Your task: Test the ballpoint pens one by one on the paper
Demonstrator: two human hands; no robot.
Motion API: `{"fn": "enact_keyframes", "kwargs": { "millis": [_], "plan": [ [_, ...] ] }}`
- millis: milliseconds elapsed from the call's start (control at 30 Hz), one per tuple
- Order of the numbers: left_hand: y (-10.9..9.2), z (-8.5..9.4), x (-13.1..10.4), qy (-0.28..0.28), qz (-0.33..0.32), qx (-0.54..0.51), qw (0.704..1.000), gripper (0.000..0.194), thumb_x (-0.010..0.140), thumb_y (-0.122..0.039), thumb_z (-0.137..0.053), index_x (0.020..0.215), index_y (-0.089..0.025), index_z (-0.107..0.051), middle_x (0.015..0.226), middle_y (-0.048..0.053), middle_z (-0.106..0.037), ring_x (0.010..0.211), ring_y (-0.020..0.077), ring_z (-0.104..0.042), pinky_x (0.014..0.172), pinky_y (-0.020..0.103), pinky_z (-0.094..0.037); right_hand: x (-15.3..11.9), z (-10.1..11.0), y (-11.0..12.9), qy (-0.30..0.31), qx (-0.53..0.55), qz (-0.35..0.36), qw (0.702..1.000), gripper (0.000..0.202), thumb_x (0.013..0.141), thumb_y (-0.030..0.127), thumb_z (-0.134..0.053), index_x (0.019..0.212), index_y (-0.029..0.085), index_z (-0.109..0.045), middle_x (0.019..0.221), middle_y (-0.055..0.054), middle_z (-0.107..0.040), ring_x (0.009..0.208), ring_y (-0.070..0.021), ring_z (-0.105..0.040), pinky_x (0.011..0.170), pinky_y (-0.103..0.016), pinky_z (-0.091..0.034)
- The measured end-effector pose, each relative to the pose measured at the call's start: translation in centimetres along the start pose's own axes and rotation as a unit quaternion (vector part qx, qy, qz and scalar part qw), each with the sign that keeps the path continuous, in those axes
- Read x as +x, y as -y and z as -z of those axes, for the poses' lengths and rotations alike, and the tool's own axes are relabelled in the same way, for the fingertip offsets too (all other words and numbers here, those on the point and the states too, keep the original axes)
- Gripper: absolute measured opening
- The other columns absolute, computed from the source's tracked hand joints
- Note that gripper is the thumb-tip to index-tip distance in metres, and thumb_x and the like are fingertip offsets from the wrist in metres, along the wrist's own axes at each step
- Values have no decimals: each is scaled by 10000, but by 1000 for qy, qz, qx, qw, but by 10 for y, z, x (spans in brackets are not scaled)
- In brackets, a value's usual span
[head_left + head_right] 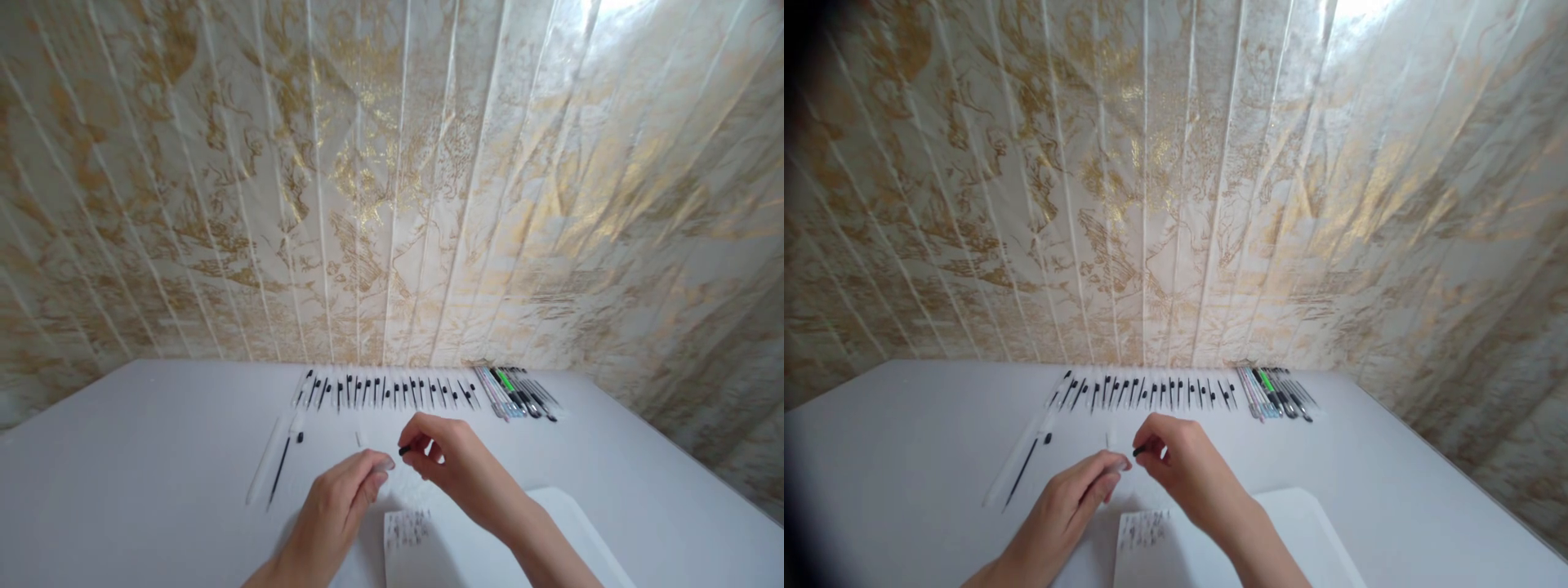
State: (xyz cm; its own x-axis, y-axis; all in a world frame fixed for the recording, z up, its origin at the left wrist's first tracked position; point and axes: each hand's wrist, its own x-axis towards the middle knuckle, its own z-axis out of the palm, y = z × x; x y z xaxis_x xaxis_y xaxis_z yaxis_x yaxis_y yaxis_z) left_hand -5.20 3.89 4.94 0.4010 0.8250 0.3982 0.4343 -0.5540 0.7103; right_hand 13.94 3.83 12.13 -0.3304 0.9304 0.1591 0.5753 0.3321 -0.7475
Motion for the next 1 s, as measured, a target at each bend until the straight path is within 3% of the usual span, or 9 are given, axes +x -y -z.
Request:
{"fn": "enact_keyframes", "kwargs": {
  "millis": [467,700,1000],
  "plan": [
    [-7,2,2,7,6,-25,1000,286,981,-345,-351,788,-213,-516,660,-43,-533,600,119,-535,590,193,-385,-3,-5,13,9,-27,20,999,236,763,-8,-565,818,190,-681,759,9,-701,682,-115,-625,631,-194,-455],
    [-7,6,3,27,-12,5,1000,261,983,-327,-355,928,-208,-580,687,-31,-543,625,132,-552,606,206,-395,-2,-4,16,7,-114,22,993,152,793,35,-623,822,167,-693,763,-19,-701,663,-130,-625,612,-203,-429],
    [-12,8,5,19,-47,24,998,246,965,-264,-363,892,-205,-590,692,-16,-577,621,137,-565,601,208,-420,-4,-7,16,20,-205,39,978,91,856,134,-615,784,164,-662,718,-17,-685,629,-137,-619,573,-204,-374]
  ]
}}
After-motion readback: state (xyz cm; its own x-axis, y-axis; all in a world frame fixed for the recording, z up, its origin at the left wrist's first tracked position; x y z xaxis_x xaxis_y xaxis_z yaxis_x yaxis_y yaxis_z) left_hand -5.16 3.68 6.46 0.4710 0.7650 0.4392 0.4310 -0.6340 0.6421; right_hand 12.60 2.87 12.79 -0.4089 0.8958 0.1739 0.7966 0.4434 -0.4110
